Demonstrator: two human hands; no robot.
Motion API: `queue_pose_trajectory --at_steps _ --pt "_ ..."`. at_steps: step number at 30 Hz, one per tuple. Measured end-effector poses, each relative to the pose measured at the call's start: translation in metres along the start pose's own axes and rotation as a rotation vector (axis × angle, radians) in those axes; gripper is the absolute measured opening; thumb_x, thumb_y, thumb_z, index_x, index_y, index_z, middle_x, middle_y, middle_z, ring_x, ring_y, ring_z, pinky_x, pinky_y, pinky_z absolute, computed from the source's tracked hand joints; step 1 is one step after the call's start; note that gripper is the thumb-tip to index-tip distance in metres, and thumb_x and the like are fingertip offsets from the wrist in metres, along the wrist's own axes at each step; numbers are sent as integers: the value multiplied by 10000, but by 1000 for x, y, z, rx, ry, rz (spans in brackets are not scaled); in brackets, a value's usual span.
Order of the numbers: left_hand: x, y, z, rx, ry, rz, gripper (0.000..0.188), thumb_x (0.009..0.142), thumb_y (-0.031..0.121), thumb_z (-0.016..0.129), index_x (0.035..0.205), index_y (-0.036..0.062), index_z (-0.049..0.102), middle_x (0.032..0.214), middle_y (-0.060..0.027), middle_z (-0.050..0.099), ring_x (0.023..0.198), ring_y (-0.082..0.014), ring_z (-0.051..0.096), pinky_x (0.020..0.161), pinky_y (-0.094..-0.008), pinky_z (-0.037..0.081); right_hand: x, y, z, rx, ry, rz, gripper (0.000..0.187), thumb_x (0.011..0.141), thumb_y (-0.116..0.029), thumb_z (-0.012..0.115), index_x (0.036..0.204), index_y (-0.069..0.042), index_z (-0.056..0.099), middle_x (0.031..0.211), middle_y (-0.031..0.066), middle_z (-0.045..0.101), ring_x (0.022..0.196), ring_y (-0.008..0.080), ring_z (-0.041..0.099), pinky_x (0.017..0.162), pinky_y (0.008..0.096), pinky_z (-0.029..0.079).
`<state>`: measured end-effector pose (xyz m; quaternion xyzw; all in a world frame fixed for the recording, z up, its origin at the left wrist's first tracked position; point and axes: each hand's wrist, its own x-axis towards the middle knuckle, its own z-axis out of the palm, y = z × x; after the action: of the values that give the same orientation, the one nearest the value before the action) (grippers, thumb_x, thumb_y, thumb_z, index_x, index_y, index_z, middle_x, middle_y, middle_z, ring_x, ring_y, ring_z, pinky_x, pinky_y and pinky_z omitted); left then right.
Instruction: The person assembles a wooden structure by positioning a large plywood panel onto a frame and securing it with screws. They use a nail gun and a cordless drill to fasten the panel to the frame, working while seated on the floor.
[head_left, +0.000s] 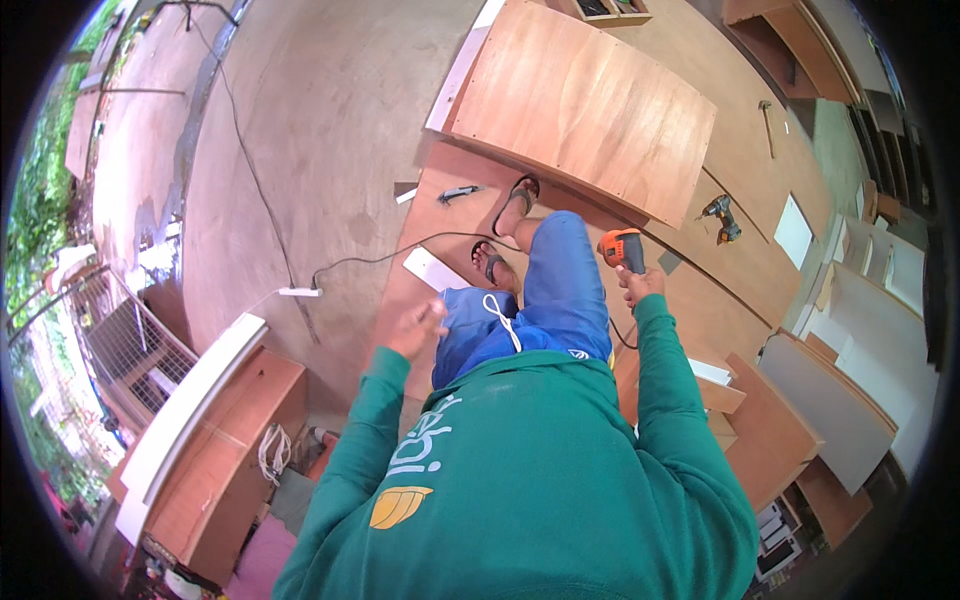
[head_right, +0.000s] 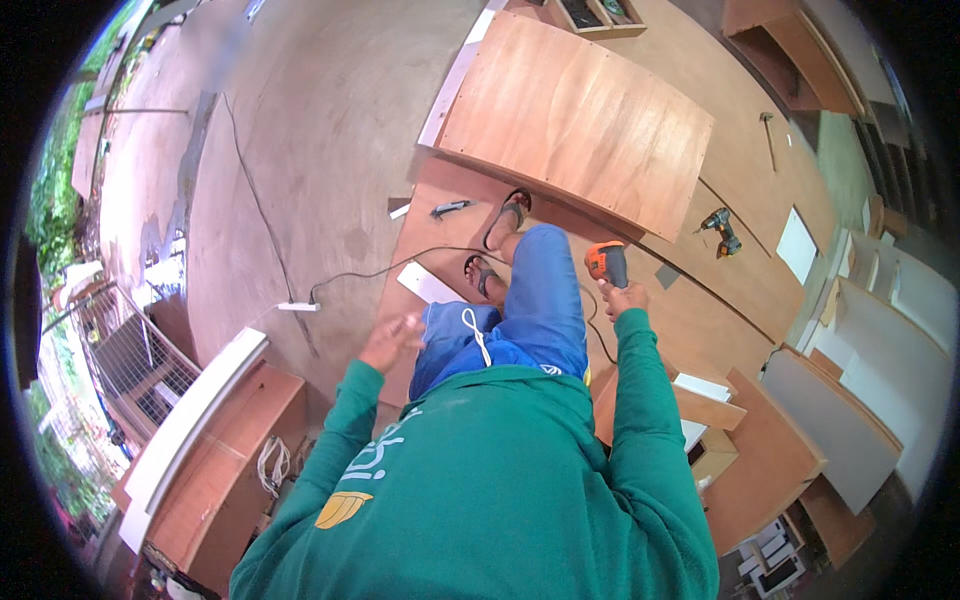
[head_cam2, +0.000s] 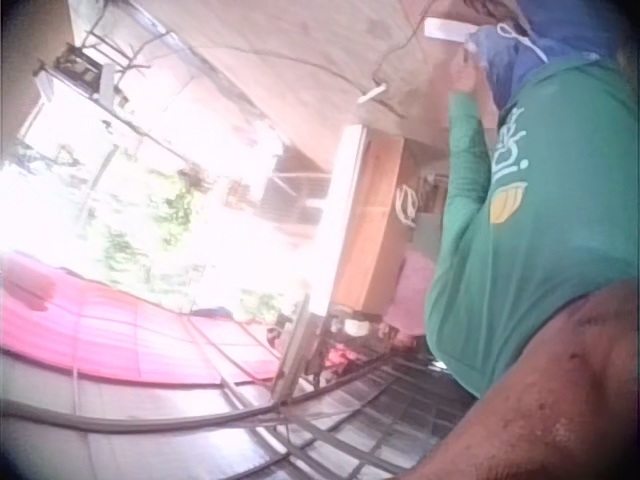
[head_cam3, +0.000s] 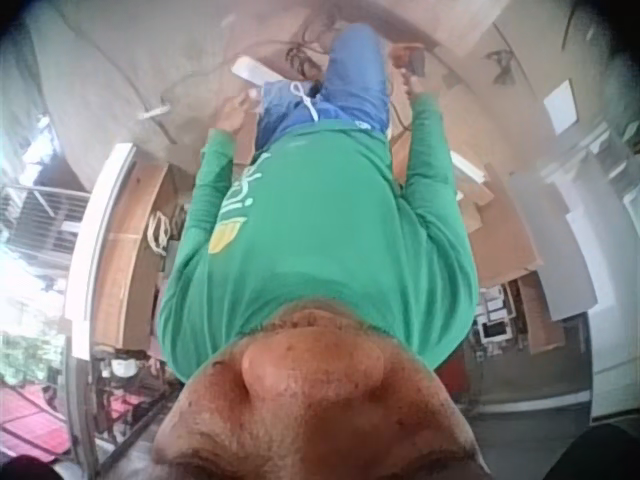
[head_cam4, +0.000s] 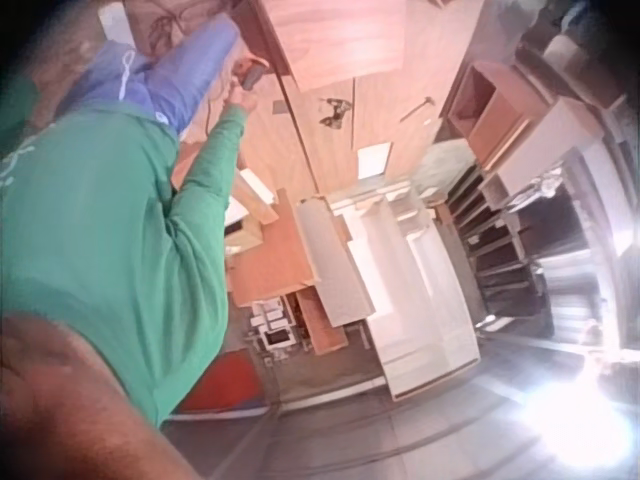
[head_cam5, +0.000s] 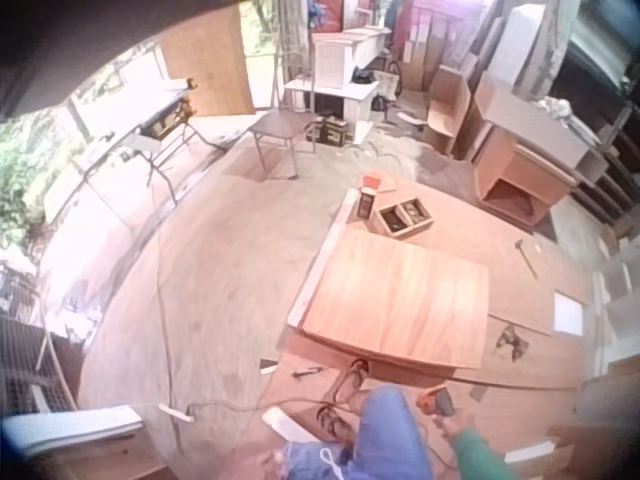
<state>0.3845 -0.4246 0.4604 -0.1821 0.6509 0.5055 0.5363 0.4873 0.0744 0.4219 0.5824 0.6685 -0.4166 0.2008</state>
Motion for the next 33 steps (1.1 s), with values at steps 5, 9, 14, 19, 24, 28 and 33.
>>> queue_pose_trajectory --at_steps 5,9,14,19,24,28,33 --pt "58 119 -26 461 114 321 722 1099 618 558 1536 45 594 1339 -131 704 1166 -214 675 1021 -365 529 5 -23 9 43 -25 -85 334 873 -331 869 1026 -45 789 744 66 710 584 181 666 531 384 536" --pt "91 202 15 592 -76 234 729 1107 631 518 1529 40 591 1365 -151 692 1275 -244 629 1063 -395 510 -4 -55 32 35 24 -310 404 872 -362 874 1082 -29 780 785 120 745 686 248 722 666 436 573" --pt "131 262 100 193 -229 -89 892 1032 774 508 1622 108 453 1509 -169 595 1300 -332 618 1089 -535 484 -46 -108 46 -89 -43 -425 572 891 -377 851 1318 -26 703 930 196 787 857 380 768 787 483 595" --pt "168 294 126 -7 -223 -322 873 962 683 684 1570 90 484 1380 -199 651 1201 -326 688 1000 -528 552 -81 -140 63 -336 -47 -640 863 874 -316 834 1595 -4 478 1177 217 742 1001 411 742 870 502 603" --pt "215 282 107 207 -180 -92 498 836 231 859 1241 -9 700 1021 -105 773 821 -194 757 731 -330 619 -83 -163 99 -377 -110 -578 970 847 -221 824 1672 -26 353 1235 191 695 1006 410 730 864 523 605" --pt "263 268 94 240 -164 -5 474 849 254 845 1221 -6 709 1033 -102 769 871 -208 757 749 -361 616 -66 -195 150 -261 9 -289 875 802 -190 802 1606 -88 473 1215 226 710 1024 452 727 870 532 604" --pt "295 297 73 398 -267 -11 531 861 273 842 1310 45 675 1125 -99 762 1023 -219 748 805 -433 620 -53 -225 199 -87 74 -168 669 812 -187 780 1446 -67 604 1219 238 719 1047 460 729 897 517 599"
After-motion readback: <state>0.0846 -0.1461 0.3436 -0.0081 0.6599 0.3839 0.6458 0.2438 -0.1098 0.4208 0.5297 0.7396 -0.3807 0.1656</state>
